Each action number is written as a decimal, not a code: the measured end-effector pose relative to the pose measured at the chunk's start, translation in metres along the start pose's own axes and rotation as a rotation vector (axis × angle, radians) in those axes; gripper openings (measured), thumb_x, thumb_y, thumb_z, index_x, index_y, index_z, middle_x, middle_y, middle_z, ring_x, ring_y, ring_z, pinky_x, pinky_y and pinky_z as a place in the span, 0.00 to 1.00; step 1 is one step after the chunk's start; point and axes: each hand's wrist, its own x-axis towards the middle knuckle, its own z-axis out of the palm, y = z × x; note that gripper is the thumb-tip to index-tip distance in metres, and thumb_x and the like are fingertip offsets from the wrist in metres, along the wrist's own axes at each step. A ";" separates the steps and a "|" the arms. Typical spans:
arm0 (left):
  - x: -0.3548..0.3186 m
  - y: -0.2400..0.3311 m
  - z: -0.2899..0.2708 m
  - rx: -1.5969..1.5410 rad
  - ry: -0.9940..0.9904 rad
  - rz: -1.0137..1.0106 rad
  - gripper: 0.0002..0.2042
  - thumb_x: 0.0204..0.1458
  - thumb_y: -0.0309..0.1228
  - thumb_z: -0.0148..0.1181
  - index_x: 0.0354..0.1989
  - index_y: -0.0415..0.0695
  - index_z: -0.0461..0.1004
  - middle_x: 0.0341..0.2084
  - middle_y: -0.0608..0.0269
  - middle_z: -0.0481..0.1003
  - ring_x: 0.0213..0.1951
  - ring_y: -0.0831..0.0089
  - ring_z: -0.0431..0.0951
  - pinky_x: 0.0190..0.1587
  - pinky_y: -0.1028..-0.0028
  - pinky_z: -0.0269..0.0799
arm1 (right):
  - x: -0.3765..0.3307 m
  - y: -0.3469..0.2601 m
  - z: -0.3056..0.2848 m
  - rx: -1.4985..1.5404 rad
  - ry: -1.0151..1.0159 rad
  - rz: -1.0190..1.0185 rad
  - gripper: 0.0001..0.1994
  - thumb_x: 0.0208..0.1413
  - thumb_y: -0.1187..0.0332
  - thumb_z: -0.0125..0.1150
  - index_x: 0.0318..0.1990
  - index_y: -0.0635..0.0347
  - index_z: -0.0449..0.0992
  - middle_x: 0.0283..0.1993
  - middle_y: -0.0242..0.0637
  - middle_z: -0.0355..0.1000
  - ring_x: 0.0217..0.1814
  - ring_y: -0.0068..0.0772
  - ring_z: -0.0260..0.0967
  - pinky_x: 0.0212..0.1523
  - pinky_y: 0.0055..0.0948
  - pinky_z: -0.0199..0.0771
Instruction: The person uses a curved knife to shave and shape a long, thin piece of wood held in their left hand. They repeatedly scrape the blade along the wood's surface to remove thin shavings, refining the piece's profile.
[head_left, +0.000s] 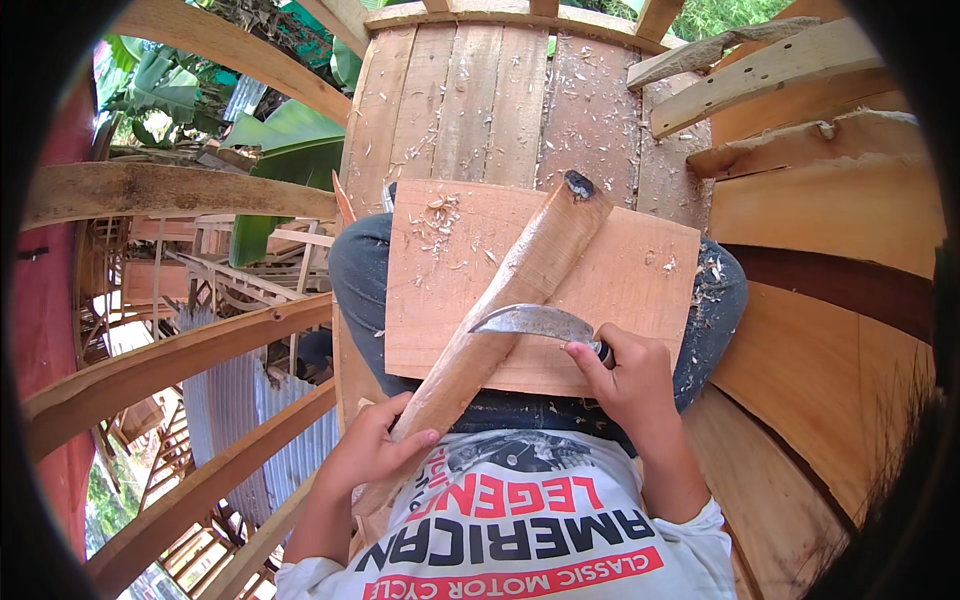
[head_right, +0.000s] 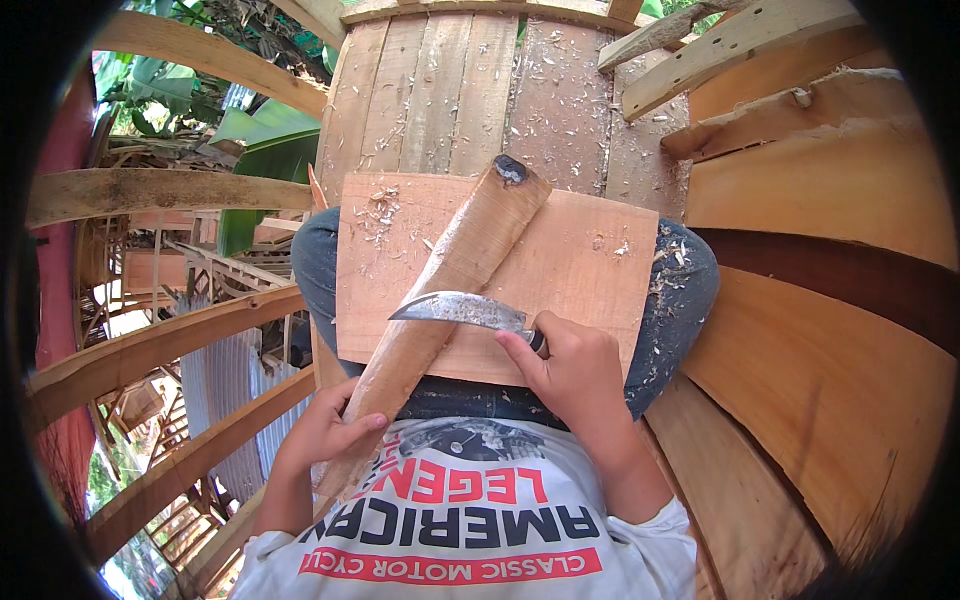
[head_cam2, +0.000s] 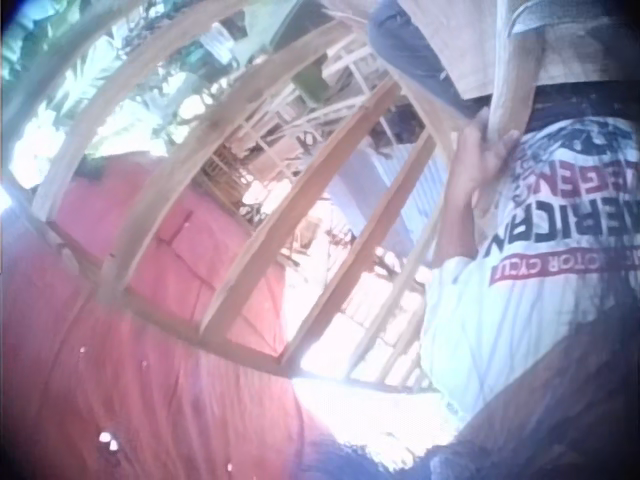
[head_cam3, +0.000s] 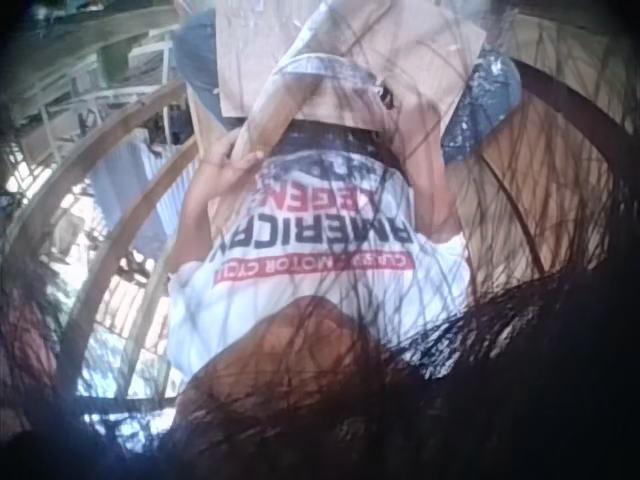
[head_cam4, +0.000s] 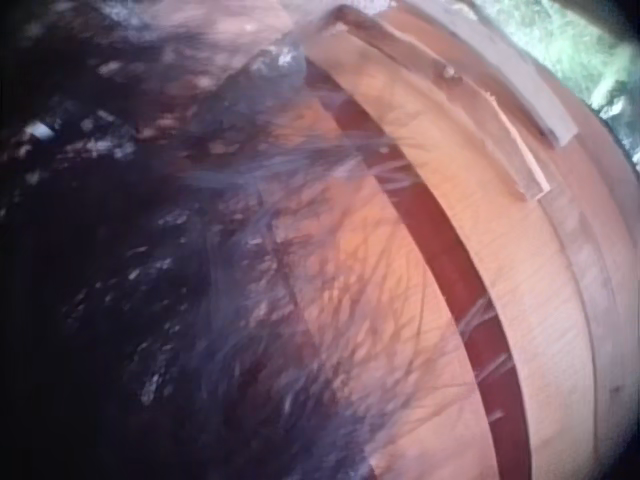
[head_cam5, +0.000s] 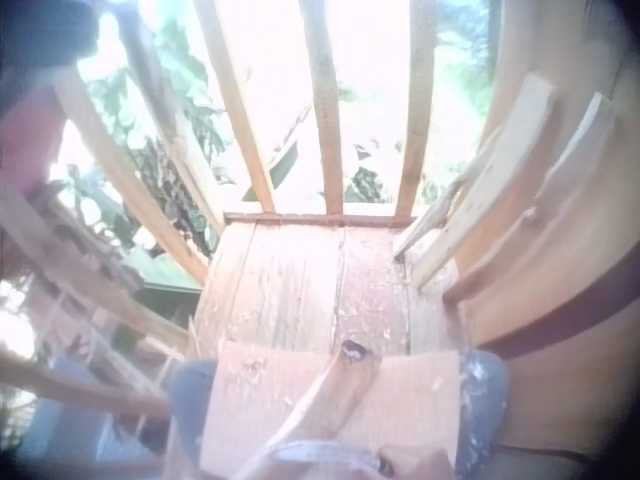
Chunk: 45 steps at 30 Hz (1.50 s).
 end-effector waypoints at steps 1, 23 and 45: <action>0.005 -0.004 -0.001 -0.054 -0.047 0.008 0.19 0.50 0.35 0.62 0.46 0.36 0.71 0.31 0.56 0.77 0.33 0.74 0.76 0.38 0.73 0.71 | -0.004 -0.003 0.003 -0.002 -0.013 -0.030 0.21 0.49 0.52 0.64 0.19 0.62 0.72 0.13 0.42 0.66 0.15 0.42 0.68 0.17 0.34 0.64; 0.001 -0.025 0.039 -0.144 -0.049 0.031 0.18 0.57 0.33 0.55 0.51 0.36 0.62 0.29 0.56 0.76 0.32 0.75 0.77 0.35 0.75 0.72 | 0.032 0.007 0.001 -0.451 0.089 -0.084 0.31 0.43 0.35 0.58 0.14 0.59 0.74 0.13 0.42 0.68 0.15 0.43 0.69 0.17 0.35 0.68; 0.003 -0.005 0.031 -0.237 -0.137 -0.116 0.17 0.59 0.27 0.50 0.54 0.35 0.58 0.33 0.57 0.75 0.39 0.76 0.76 0.39 0.77 0.72 | 0.008 -0.021 -0.005 -0.051 -0.209 0.039 0.28 0.47 0.43 0.61 0.18 0.65 0.76 0.13 0.45 0.68 0.16 0.45 0.69 0.19 0.36 0.69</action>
